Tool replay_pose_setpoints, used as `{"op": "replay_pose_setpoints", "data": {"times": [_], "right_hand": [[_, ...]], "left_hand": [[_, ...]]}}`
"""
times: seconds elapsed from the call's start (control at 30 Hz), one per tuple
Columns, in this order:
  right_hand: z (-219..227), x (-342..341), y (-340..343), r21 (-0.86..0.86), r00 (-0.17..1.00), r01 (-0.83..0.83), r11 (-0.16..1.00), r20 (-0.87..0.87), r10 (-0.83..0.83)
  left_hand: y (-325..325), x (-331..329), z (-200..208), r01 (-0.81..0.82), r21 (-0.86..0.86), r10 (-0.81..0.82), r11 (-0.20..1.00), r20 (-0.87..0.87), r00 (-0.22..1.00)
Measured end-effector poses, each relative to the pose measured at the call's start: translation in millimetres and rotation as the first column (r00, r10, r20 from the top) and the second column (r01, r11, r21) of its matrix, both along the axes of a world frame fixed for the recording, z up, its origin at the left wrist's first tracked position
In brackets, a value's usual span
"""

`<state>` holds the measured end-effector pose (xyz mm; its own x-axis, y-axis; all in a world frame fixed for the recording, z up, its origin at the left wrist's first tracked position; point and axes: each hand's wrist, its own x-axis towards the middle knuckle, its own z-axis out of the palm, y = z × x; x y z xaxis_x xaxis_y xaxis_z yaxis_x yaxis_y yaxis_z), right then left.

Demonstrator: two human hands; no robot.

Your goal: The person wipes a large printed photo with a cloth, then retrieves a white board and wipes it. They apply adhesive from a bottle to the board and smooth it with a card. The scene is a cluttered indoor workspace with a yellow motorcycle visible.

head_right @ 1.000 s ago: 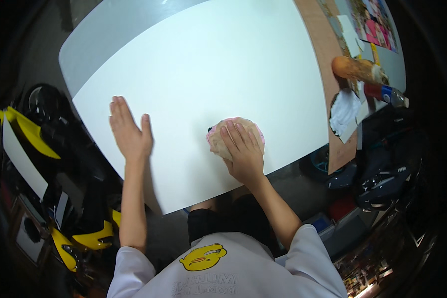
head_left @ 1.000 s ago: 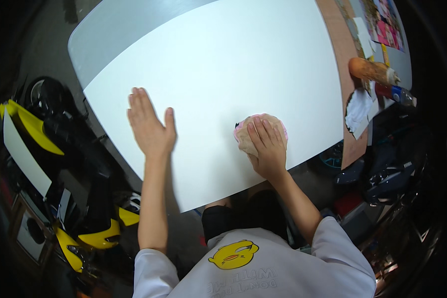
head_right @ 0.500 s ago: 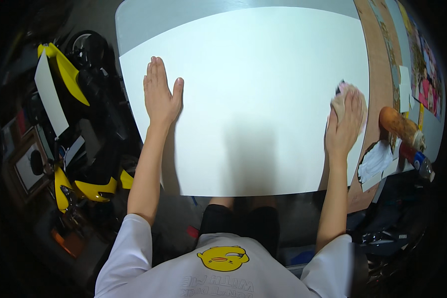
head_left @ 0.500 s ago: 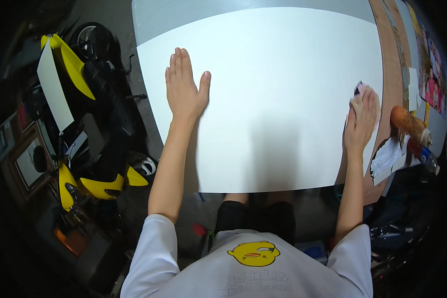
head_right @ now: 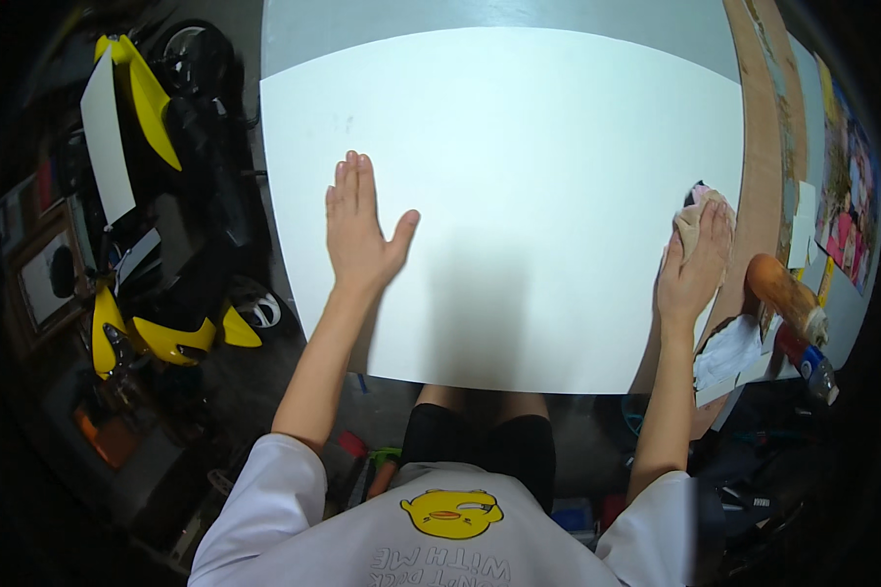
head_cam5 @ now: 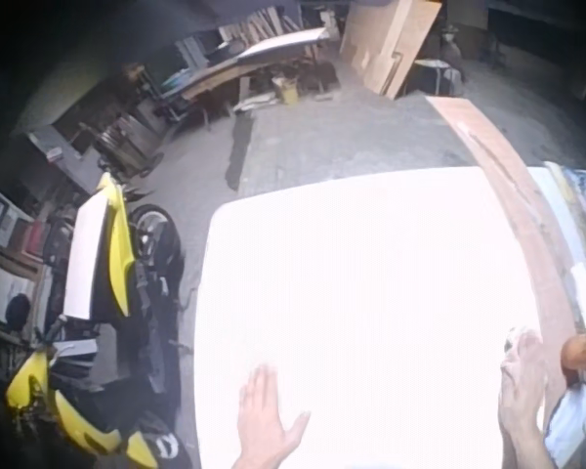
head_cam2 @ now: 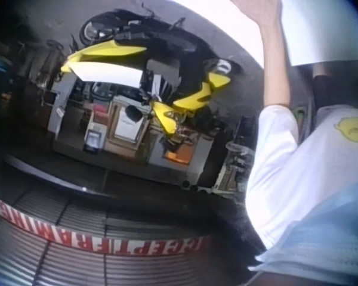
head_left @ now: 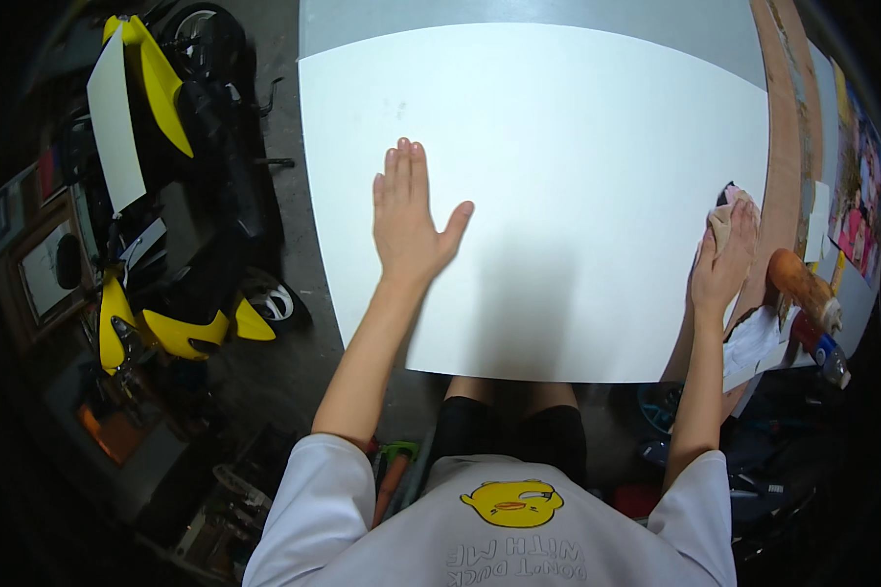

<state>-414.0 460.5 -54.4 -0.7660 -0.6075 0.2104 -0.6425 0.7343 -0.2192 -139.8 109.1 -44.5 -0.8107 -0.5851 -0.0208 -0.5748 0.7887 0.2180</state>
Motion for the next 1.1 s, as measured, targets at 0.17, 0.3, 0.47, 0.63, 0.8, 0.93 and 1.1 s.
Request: {"op": "replay_pose_setpoints", "data": {"times": [0.17, 0.3, 0.47, 0.63, 0.8, 0.93, 1.1], "right_hand": [[-10.8, -12.5, -0.2, -0.076, 0.995, -0.096, 0.993, -0.015, 0.095], [-3.2, -52.1, -94.4, -0.117, 0.987, 0.024, 0.993, -0.158, -0.042], [5.1, -2.0, -186.4, -0.3, 0.989, -0.139, 0.944, -0.093, 0.116], [27.8, 179.7, -116.9, -0.451, 0.862, -0.269, 0.851, 0.282, 0.421], [46.3, 164.8, 0.5, -0.358, 0.935, -0.125, 0.925, 0.269, 0.23], [64.4, 117.2, 86.9, -0.521, 0.881, 0.198, 0.831, 0.465, 0.082], [138.1, 108.1, 253.0, -0.487, 0.856, 0.506, 0.712, 0.184, -0.482]], "left_hand": [[-57.3, -37.9, -10.9, -0.019, -0.15, -0.008, 0.988, -0.176, 0.984], [-57.5, -40.5, -16.3, -0.077, -0.247, 0.049, 0.966, -0.116, 0.992], [57.0, 25.4, 16.4, 0.079, -0.077, -0.079, 0.994, 0.007, 0.997], [116.7, 137.9, 17.1, 0.04, 0.044, -0.044, 0.998, 0.096, 0.994], [64.3, 127.1, 4.6, -0.115, -0.113, 0.121, 0.987, 0.047, 0.992], [97.0, 104.9, -4.0, -0.08, -0.087, 0.08, 0.993, -0.006, 0.997], [222.5, 125.9, 48.7, -0.065, 0.478, 0.139, 0.876, -0.12, 0.983]]}}
